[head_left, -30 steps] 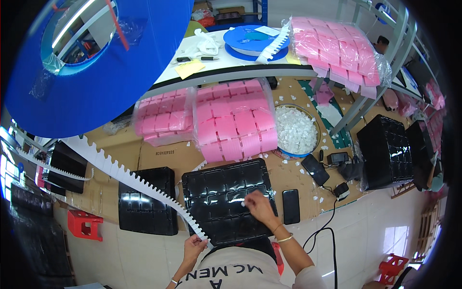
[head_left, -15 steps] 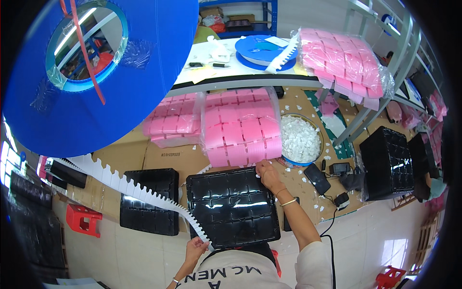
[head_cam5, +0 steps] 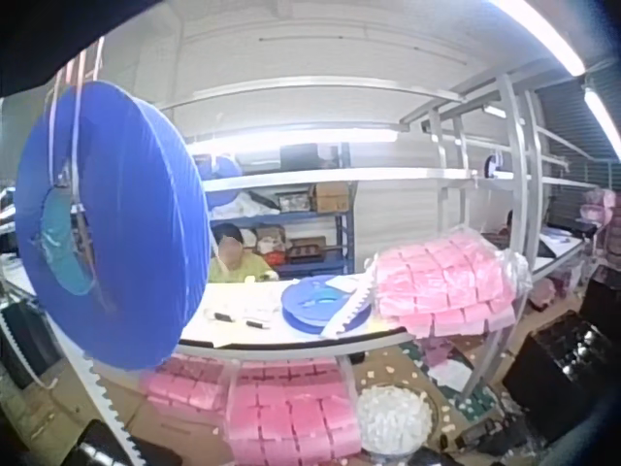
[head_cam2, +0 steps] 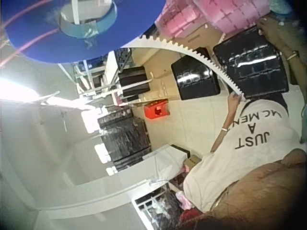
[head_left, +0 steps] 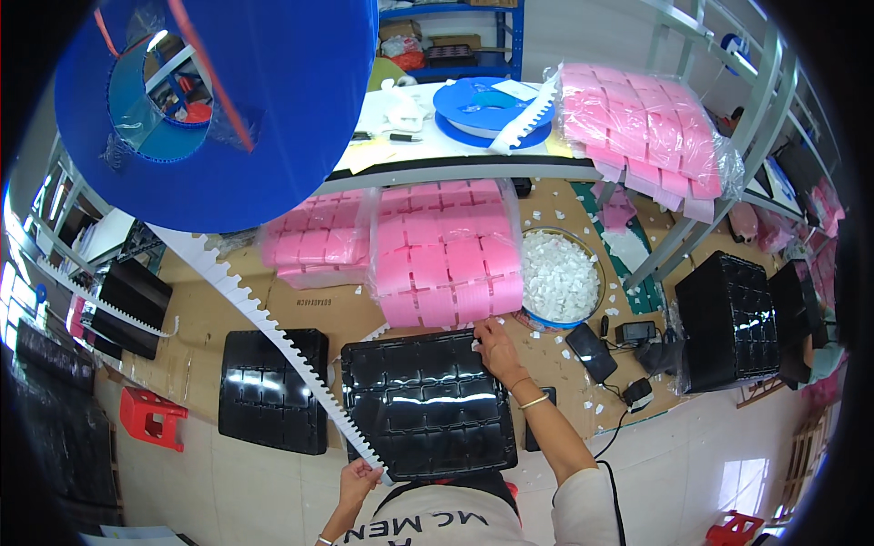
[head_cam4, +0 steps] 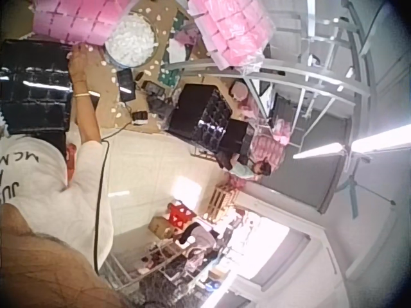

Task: The person tears pieces of adhesive tape from a strip and applies them to black plastic trays by hand. The person then places pink foam sheets onto the taped trays and presses them down.

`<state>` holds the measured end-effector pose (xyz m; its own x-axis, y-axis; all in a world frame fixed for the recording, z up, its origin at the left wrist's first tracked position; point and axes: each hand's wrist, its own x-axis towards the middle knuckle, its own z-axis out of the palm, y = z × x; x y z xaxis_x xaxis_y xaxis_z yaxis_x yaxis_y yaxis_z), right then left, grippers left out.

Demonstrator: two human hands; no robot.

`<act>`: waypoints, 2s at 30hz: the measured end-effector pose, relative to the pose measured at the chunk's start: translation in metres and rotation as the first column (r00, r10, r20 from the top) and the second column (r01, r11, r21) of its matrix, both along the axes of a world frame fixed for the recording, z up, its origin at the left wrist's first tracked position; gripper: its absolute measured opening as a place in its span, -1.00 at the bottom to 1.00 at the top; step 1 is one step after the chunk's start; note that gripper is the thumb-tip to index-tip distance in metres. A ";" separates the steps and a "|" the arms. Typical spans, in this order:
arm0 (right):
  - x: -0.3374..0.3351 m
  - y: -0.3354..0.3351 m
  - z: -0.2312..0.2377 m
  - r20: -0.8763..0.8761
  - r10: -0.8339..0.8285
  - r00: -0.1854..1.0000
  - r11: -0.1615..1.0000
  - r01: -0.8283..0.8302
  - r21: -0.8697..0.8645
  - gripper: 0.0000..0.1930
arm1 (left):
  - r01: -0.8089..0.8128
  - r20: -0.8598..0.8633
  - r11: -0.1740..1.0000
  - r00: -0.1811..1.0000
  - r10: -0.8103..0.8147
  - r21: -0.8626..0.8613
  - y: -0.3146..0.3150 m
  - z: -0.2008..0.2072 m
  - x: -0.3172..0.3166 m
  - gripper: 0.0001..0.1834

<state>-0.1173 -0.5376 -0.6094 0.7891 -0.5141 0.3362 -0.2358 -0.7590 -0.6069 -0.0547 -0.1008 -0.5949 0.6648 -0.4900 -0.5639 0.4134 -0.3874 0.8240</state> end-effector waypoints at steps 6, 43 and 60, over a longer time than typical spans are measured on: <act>0.002 -0.020 -0.033 -0.069 -0.003 0.998 0.986 -0.008 -0.168 -0.77 | 0.047 0.034 0.999 0.998 -0.048 0.024 -0.004 -0.003 -0.001 -0.86; 0.018 -0.004 -0.024 -0.159 -0.009 0.987 0.949 -0.042 -0.314 -0.82 | 0.167 0.086 0.986 0.982 -0.168 0.021 -0.024 0.055 -0.009 -0.84; 0.006 0.008 -0.018 -0.108 -0.001 0.994 0.974 -0.024 -0.225 -0.88 | 0.160 -0.071 0.986 0.984 -0.163 -0.047 -0.025 0.032 -0.006 -0.87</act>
<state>-0.1113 -0.5299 -0.6271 0.8320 -0.4250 0.3566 -0.2801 -0.8766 -0.3912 -0.0612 -0.1263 -0.5633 0.5323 -0.6110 -0.5860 0.4088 -0.4207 0.8099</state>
